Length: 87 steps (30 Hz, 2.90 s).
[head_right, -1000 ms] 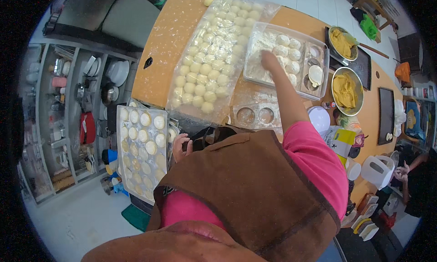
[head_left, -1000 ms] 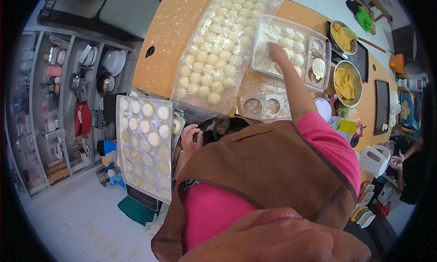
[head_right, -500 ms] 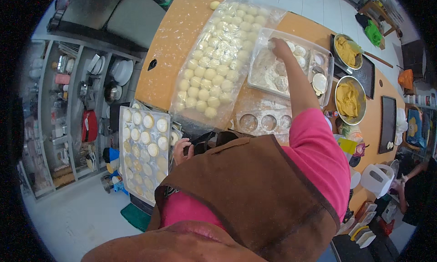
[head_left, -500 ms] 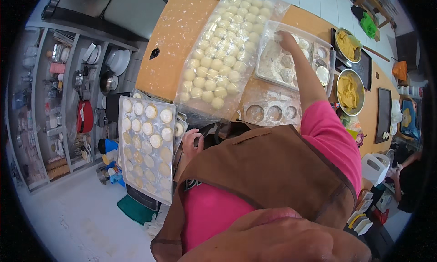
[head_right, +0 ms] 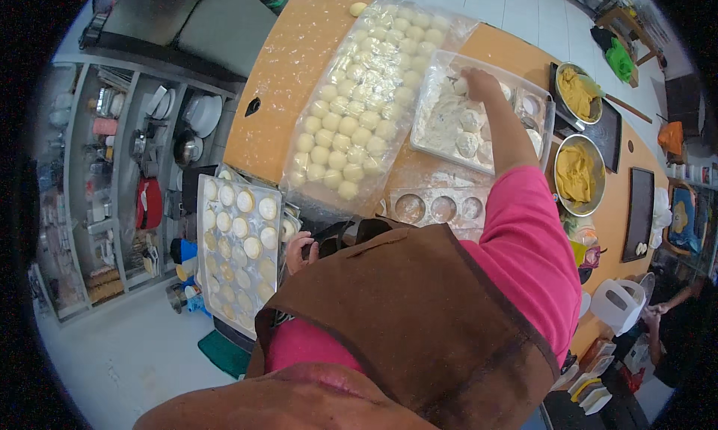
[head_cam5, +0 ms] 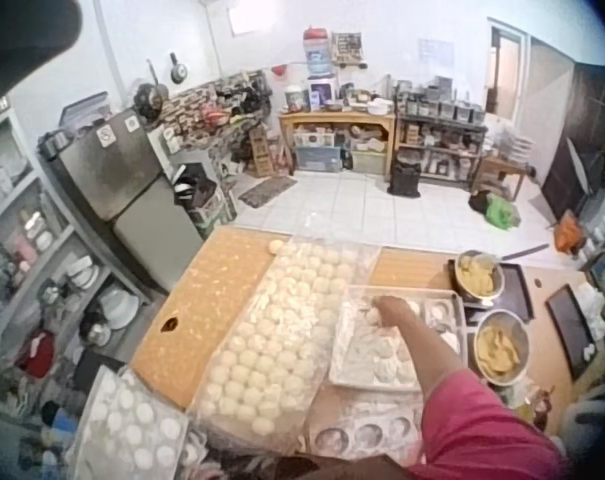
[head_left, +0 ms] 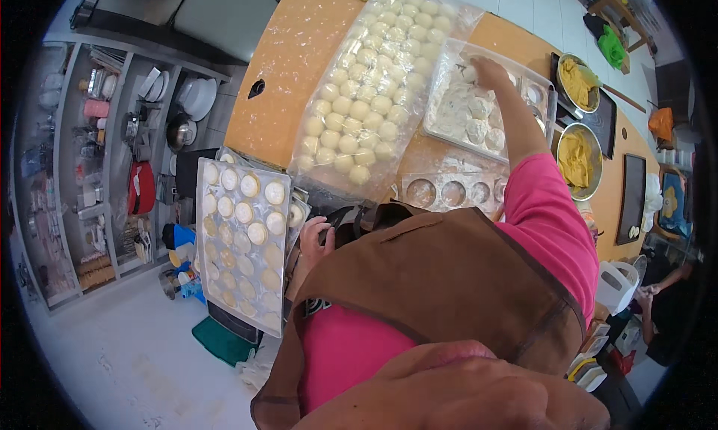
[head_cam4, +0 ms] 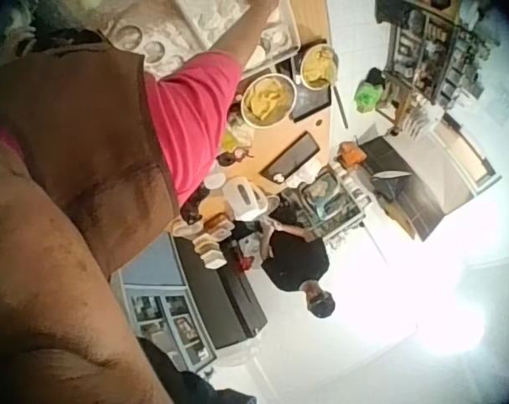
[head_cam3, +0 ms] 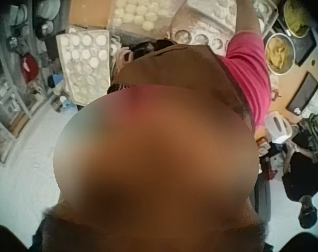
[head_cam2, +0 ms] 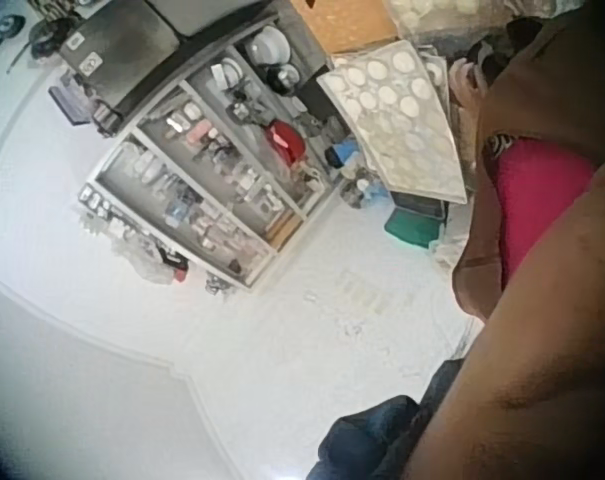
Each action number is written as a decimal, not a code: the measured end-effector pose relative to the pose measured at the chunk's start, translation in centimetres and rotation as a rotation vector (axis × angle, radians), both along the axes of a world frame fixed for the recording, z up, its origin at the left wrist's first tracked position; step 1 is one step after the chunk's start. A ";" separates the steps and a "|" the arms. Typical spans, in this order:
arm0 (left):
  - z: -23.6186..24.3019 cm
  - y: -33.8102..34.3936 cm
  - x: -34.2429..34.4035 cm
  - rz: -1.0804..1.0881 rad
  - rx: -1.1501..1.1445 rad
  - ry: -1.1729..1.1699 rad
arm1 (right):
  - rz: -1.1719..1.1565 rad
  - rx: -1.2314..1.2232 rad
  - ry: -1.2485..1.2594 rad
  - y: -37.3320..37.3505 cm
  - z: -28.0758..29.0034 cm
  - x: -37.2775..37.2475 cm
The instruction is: The person picks up flattened dough pieces from a tray and dips them into a container of white powder before placing them back onto a large wooden board covered in dough balls.
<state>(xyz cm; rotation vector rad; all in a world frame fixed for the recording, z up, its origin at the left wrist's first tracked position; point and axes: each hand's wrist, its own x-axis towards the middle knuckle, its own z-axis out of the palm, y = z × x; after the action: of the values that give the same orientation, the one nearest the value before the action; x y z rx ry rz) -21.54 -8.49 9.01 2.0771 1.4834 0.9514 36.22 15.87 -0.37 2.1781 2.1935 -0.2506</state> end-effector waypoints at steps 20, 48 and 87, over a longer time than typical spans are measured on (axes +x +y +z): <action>-0.5 1.6 0.7 -0.082 -0.029 -0.033 | 0.091 0.140 -0.023 -5.5 1.7 -5.6; 0.2 1.0 0.5 -0.081 0.003 -0.019 | 0.158 0.063 0.087 -11.9 2.9 -8.1; -0.5 3.6 -2.4 -0.078 -0.032 0.025 | 0.004 0.189 0.111 1.0 5.2 -7.1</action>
<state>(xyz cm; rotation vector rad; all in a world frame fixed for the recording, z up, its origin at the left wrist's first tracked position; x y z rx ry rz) -23.90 -4.85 8.50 2.1147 1.4093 0.8693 29.15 16.91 4.84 2.3064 2.3705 -0.1745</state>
